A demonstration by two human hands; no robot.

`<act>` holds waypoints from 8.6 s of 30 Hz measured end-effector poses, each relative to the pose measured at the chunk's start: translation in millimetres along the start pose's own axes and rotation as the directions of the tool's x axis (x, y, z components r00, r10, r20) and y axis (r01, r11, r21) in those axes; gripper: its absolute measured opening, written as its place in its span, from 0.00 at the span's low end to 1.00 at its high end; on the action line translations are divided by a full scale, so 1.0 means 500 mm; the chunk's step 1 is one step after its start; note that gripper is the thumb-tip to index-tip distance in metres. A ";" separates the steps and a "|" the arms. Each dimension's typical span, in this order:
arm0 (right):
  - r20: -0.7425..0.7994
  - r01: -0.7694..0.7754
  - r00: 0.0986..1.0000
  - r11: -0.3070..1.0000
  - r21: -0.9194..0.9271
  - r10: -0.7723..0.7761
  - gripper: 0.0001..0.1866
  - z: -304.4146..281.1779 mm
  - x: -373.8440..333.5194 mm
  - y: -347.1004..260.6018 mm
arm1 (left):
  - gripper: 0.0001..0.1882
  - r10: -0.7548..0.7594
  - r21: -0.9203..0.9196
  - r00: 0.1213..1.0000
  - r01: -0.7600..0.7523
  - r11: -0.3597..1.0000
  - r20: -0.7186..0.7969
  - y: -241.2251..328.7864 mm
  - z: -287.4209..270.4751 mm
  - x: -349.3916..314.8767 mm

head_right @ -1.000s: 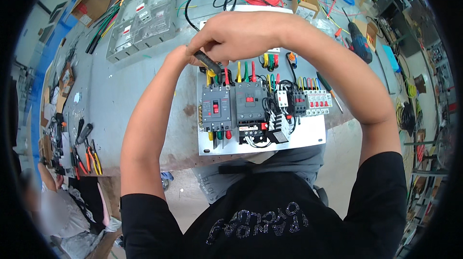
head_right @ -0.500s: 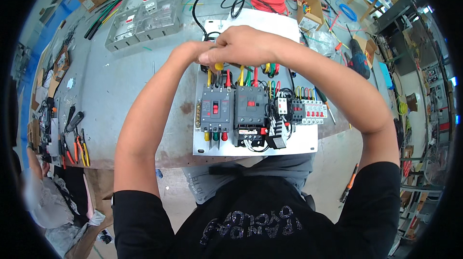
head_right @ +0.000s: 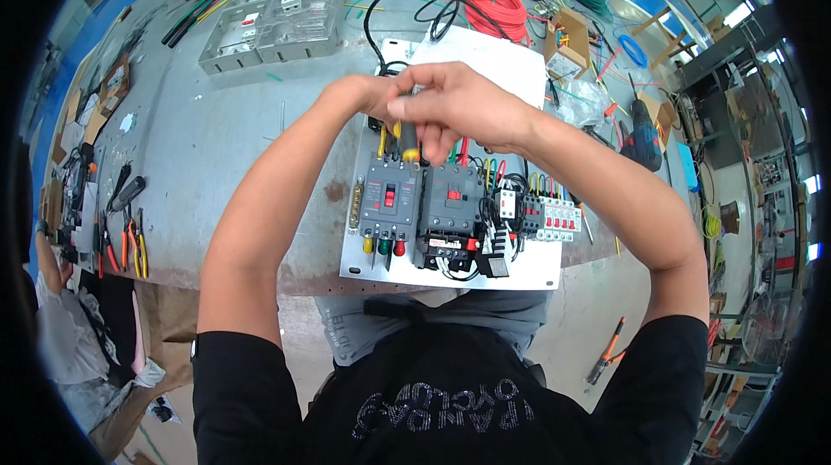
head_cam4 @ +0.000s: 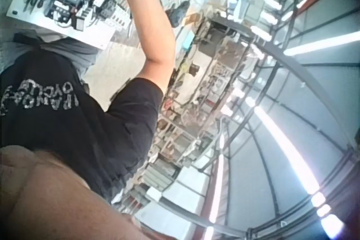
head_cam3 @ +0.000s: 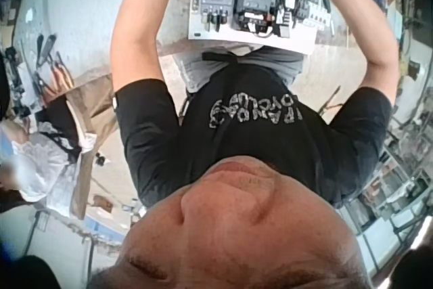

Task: The person assembles an electrical control panel by connecting multicolored wires to terminal blocks and contactors. They use a screwdriver to tighten connections and pliers to strip wire ends, organizing the wiring throughout the process.

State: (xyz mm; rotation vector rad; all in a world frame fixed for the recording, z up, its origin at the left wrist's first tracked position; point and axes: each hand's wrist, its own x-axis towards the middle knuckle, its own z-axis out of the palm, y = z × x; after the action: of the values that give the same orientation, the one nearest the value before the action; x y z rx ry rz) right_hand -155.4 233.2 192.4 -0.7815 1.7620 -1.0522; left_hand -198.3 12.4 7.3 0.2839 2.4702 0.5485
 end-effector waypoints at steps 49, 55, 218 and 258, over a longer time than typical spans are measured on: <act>0.372 0.464 0.880 0.369 -0.805 -0.296 0.28 -0.031 -0.005 -0.068 | 0.26 -0.052 -0.098 0.995 0.043 0.994 -0.087 -0.016 0.014 -0.010; 0.525 0.551 0.729 -0.079 -0.831 -0.439 0.31 -0.029 -0.010 -0.076 | 0.27 -0.064 -0.074 0.996 0.059 0.995 -0.059 0.009 -0.001 -0.032; -0.035 0.169 0.985 0.931 0.322 -0.166 0.14 0.072 0.096 0.039 | 0.32 0.036 -0.275 0.607 -0.411 0.870 -0.794 0.071 0.212 -0.215; 0.144 0.272 0.682 0.066 -0.960 -0.717 0.14 0.071 0.085 0.040 | 0.22 -0.031 -0.357 0.647 -0.381 0.853 -0.762 0.082 0.200 -0.233</act>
State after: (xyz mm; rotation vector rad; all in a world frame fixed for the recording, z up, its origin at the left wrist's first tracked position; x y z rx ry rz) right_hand -140.3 194.5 150.4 -2.2978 2.5378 -0.3538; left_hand -42.3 43.6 9.3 0.0954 2.9418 1.6527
